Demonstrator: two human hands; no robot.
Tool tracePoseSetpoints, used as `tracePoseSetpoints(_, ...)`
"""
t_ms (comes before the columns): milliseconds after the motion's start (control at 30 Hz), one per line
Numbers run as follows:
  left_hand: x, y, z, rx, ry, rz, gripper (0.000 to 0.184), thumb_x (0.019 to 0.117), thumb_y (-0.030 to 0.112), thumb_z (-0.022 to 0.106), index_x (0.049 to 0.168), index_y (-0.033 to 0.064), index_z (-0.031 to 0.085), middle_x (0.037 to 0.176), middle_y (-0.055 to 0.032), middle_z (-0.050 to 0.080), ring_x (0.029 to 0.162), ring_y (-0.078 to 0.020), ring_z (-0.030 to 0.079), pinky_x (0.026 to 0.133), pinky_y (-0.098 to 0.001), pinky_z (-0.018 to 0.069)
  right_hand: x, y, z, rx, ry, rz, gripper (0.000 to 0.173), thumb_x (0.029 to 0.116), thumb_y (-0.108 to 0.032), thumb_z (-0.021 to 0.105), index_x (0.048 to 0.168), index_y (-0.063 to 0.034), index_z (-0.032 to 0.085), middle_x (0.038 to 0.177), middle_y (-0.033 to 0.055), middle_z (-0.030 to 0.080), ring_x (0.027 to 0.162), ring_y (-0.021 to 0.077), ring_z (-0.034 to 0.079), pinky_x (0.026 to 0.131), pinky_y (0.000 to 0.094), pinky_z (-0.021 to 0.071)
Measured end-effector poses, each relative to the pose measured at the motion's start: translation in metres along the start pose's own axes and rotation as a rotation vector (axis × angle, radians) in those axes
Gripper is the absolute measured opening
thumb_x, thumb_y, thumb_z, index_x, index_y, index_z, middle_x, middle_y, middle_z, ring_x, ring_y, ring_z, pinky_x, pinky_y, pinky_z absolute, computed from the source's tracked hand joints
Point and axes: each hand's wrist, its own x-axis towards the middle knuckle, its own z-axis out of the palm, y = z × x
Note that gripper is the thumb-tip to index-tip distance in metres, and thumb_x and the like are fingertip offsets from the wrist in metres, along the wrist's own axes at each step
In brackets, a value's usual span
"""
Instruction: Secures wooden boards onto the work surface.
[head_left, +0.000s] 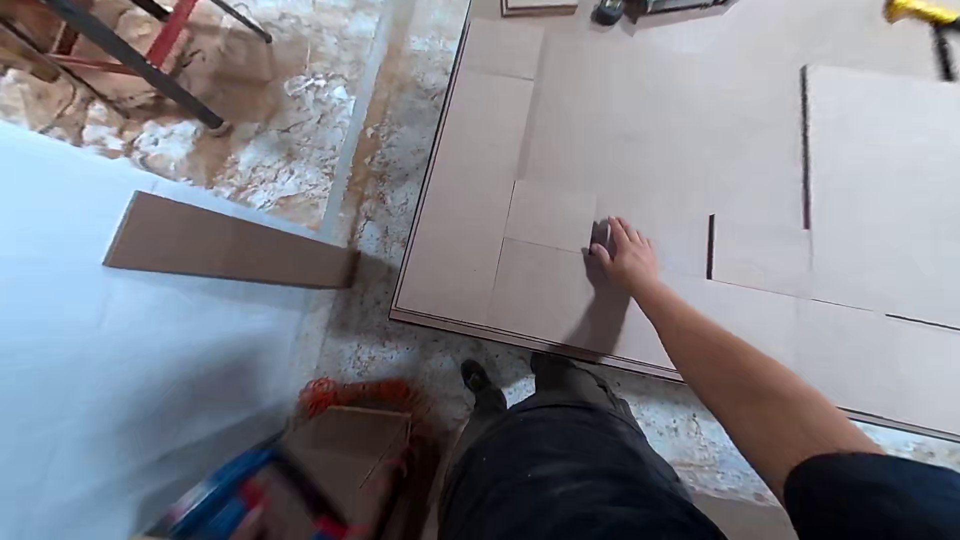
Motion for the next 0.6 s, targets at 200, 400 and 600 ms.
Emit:
tracePoseSetpoints(200, -0.023, 0.043, 0.209, 0.414, -0.179, 0.270, 0.044, 0.0838, 0.030, 0.077, 0.111, -0.0031, 0.069, 0.089, -0.0108, 0.075, 0.080, -0.0202, 0.075, 0.078, -0.0455, 0.0639, 0.034, 0.015, 0.039, -0.026, 0.030, -0.151, 0.089, 0.0970, -0.077, 0.024, 0.162, -0.0170, 0.033, 0.169, 0.0042, 0.031, 0.157, 0.0244, 0.024, 0.127, 0.0556, 0.0164)
tracePoseSetpoints(400, -0.028, 0.055, 0.296, 0.661, -0.103, 0.356, 0.034, 0.0835, 0.032, 0.073, 0.104, 0.0057, 0.075, 0.081, -0.0055, 0.074, 0.074, -0.0155, 0.072, 0.072, -0.0442, 0.0601, 0.035, 0.020, 0.042, 0.000, 0.021, -0.133, 0.084, 0.0975, -0.074, 0.028, 0.163, -0.0214, 0.033, 0.170, 0.0003, 0.029, 0.158, 0.0227, 0.022, 0.127, 0.0550, 0.0151)
tracePoseSetpoints(600, -0.032, 0.054, 0.313, 0.781, -0.088, 0.366, 0.031, 0.0860, 0.030, 0.072, 0.108, 0.0075, 0.074, 0.082, -0.0046, 0.074, 0.075, -0.0151, 0.072, 0.073, -0.0426, 0.0601, 0.036, 0.023, 0.041, 0.020, 0.015, -0.131, 0.084, 0.0973, -0.074, 0.030, 0.162, -0.0218, 0.033, 0.170, 0.0008, 0.029, 0.158, 0.0228, 0.022, 0.128, 0.0547, 0.0143)
